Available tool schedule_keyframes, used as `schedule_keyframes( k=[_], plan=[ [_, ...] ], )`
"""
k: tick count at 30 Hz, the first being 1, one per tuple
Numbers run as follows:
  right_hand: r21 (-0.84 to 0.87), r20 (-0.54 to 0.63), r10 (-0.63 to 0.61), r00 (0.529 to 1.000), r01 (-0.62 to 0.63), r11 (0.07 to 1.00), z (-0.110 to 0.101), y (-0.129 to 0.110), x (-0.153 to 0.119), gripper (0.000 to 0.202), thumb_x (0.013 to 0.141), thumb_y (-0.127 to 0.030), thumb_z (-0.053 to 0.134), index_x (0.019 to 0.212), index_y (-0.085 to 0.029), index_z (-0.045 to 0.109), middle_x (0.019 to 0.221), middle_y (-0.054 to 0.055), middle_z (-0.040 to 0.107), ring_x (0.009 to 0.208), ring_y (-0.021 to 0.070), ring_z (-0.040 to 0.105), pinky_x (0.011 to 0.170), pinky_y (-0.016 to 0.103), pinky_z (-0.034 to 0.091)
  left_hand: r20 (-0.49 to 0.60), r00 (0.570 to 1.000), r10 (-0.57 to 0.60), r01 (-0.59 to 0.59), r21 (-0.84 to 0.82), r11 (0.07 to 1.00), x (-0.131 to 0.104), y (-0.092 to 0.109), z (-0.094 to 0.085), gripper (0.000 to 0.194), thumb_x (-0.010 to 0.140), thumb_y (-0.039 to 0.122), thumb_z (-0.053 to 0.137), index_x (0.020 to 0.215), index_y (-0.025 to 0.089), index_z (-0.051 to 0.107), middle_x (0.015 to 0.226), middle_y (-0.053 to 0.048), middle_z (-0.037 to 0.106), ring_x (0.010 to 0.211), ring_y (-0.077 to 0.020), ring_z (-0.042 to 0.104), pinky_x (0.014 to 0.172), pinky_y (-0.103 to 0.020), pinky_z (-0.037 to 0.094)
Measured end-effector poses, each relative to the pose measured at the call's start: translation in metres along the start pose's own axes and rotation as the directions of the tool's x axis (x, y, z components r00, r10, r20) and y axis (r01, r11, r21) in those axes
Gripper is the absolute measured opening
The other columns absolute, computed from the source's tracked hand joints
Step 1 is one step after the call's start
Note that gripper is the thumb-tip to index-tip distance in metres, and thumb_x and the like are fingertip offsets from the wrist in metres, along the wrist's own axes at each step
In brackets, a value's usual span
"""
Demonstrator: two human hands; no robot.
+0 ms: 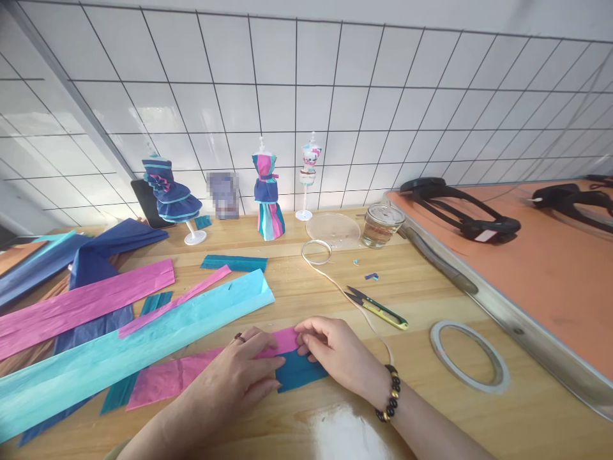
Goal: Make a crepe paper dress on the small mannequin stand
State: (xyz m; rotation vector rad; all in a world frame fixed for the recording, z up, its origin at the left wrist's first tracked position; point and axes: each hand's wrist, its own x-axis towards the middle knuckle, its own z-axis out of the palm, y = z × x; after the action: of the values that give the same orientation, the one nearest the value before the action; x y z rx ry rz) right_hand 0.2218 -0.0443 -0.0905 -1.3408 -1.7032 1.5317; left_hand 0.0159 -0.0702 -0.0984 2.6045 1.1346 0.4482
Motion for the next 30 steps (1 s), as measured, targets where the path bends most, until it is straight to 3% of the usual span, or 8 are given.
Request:
schedule_keyframes(
  k=[16, 30],
  plan=[
    [-0.001, 0.007, 0.022, 1.000, -0.022, 1.000, -0.0001, -0.0021, 0.0027, 0.022, 0.084, -0.025, 0.046, 0.097, -0.014, 0.062, 0.087, 0.006, 0.067, 0.082, 0.0159, 0.065, 0.069, 0.028, 0.053, 0.013, 1.000, -0.012, 0.012, -0.020, 1.000, -0.0027, -0.0005, 0.0018, 0.013, 0.081, 0.026, 0.056, 0.091, 0.024, 0.064, 0.090, -0.005, 0.052, 0.092, -0.0228, 0.047, 0.078, -0.036, 0.044],
    [0.014, 0.010, 0.040, 0.999, -0.040, 0.999, -0.0004, 0.0017, 0.0044, 0.023, 0.083, -0.024, 0.047, 0.098, -0.014, 0.061, 0.087, 0.007, 0.067, 0.082, 0.0160, 0.065, 0.069, 0.027, 0.053, 0.026, 1.000, -0.014, 0.015, -0.032, 0.999, -0.0021, -0.0013, 0.0016, 0.009, 0.082, 0.025, 0.056, 0.087, 0.023, 0.063, 0.087, -0.004, 0.050, 0.086, -0.0208, 0.047, 0.076, -0.035, 0.044]
  ],
)
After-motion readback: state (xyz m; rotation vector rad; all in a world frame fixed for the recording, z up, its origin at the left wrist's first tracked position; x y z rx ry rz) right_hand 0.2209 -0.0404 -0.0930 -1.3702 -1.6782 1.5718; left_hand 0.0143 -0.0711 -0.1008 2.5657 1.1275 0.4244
